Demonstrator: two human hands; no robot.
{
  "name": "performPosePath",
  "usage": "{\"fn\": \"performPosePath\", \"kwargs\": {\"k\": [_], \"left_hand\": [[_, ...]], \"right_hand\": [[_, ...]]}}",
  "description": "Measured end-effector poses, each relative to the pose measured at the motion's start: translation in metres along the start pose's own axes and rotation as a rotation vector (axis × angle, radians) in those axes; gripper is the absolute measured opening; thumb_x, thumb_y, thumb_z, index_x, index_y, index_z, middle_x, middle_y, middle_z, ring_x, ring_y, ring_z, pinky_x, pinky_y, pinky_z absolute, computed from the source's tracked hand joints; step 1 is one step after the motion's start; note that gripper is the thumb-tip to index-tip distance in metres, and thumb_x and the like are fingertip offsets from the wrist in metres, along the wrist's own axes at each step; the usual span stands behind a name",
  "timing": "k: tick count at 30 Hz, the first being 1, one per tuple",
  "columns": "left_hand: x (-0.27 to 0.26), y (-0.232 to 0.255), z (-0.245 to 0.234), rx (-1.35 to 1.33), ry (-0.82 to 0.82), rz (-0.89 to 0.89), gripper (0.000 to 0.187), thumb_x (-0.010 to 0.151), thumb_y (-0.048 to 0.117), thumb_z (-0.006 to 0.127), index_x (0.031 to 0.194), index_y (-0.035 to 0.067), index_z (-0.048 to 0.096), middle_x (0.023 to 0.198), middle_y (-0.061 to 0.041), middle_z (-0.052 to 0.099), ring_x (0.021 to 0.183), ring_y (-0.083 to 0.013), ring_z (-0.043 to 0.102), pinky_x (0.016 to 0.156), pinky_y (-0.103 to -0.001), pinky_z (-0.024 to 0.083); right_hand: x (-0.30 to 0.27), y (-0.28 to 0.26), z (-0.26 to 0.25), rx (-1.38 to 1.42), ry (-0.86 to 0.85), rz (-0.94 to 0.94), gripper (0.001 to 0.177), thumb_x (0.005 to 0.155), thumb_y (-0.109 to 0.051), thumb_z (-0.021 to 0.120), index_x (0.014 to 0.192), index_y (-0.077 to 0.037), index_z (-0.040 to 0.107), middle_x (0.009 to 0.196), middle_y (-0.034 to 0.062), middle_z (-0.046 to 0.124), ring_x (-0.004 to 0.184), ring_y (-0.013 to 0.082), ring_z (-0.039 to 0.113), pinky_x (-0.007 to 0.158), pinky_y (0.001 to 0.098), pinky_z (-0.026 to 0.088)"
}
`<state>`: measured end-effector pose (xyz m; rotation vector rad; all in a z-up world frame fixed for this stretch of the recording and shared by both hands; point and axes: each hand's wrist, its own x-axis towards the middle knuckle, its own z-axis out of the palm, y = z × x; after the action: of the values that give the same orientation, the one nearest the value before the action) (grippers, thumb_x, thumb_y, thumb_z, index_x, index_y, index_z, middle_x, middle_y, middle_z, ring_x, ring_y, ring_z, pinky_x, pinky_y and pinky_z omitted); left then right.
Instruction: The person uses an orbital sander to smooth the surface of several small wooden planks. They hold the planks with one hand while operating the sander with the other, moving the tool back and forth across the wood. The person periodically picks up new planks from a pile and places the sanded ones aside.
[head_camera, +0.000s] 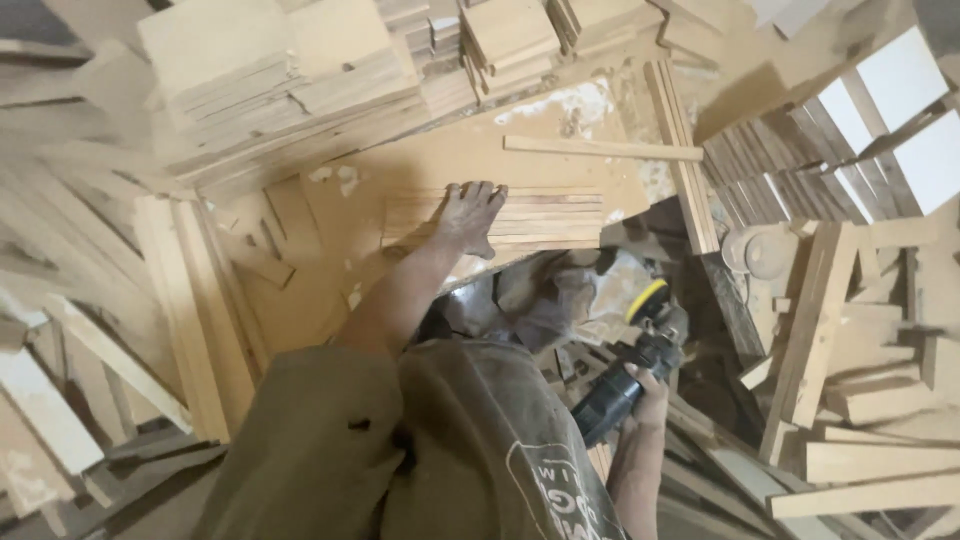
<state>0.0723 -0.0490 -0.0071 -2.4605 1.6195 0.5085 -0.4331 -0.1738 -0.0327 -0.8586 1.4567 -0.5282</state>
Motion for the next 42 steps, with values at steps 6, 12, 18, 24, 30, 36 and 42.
{"fn": "performPosePath", "kwargs": {"k": [6,12,18,24,30,36,42], "left_hand": [[-0.070,-0.012,-0.001,-0.288,-0.077,-0.273,0.160,0.068,0.068,0.105,0.181,0.005,0.010,0.175,-0.015,0.032,0.163,-0.0436,0.030,0.133,-0.059,0.027],[-0.181,-0.009,-0.020,-0.413,-0.175,-0.900,0.145,0.079,0.101,0.074,0.178,0.009,0.024,0.178,-0.020,0.039,0.162,-0.0444,0.041,0.127,-0.057,0.041],[-0.144,0.007,0.025,-0.616,-0.030,-1.174,0.164,0.075,0.116,0.054,0.180,-0.003,0.010,0.188,-0.026,0.016,0.173,-0.0449,0.014,0.137,-0.053,0.020],[-0.058,0.027,0.058,-1.152,0.499,-1.224,0.078,0.086,0.021,0.077,0.154,-0.007,0.050,0.147,-0.027,0.065,0.134,-0.0494,0.067,0.113,-0.051,0.057],[0.017,0.023,0.138,-0.807,0.937,-0.866,0.066,0.096,0.041,0.073,0.147,0.000,0.065,0.137,-0.035,0.069,0.123,-0.0556,0.068,0.105,-0.057,0.057],[-0.050,-0.051,0.017,-0.344,0.619,-0.507,0.045,0.111,0.030,0.060,0.149,0.007,0.067,0.147,-0.018,0.064,0.145,-0.0391,0.059,0.117,-0.050,0.049],[-0.026,-0.078,0.014,-0.074,0.249,-0.335,0.073,0.122,0.060,0.030,0.177,0.014,0.042,0.185,-0.010,0.036,0.175,-0.0293,0.022,0.142,-0.058,0.014]], "right_hand": [[-0.034,-0.035,-0.019,0.226,-0.087,0.033,0.029,0.084,-0.018,0.077,0.109,-0.005,0.069,0.086,0.0107,0.073,0.069,0.0286,0.071,0.066,0.0374,0.062],[-0.017,-0.034,-0.035,0.219,-0.115,0.096,0.034,0.089,-0.022,0.074,0.118,-0.005,0.068,0.093,0.0168,0.075,0.076,0.0350,0.074,0.074,0.0470,0.065],[-0.012,-0.043,-0.029,0.210,-0.162,0.124,0.031,0.087,-0.019,0.074,0.114,-0.005,0.072,0.096,0.0145,0.077,0.079,0.0330,0.074,0.078,0.0447,0.065],[-0.031,-0.058,-0.015,0.218,-0.303,0.100,0.031,0.089,-0.020,0.070,0.116,-0.003,0.067,0.092,0.0215,0.076,0.081,0.0372,0.076,0.078,0.0450,0.063],[-0.044,-0.065,-0.004,0.235,-0.296,0.031,0.040,0.084,-0.018,0.077,0.120,-0.006,0.067,0.094,0.0116,0.076,0.077,0.0302,0.075,0.073,0.0413,0.064],[-0.068,-0.060,0.040,0.074,-0.063,-0.061,0.047,0.085,-0.022,0.095,0.126,-0.017,0.073,0.100,0.0120,0.073,0.089,0.0277,0.077,0.076,0.0493,0.065],[-0.062,-0.105,0.115,-0.609,-0.091,-0.140,0.064,0.073,-0.038,0.100,0.127,-0.010,0.079,0.108,0.0194,0.077,0.105,0.0392,0.075,0.092,0.0577,0.059]]}}
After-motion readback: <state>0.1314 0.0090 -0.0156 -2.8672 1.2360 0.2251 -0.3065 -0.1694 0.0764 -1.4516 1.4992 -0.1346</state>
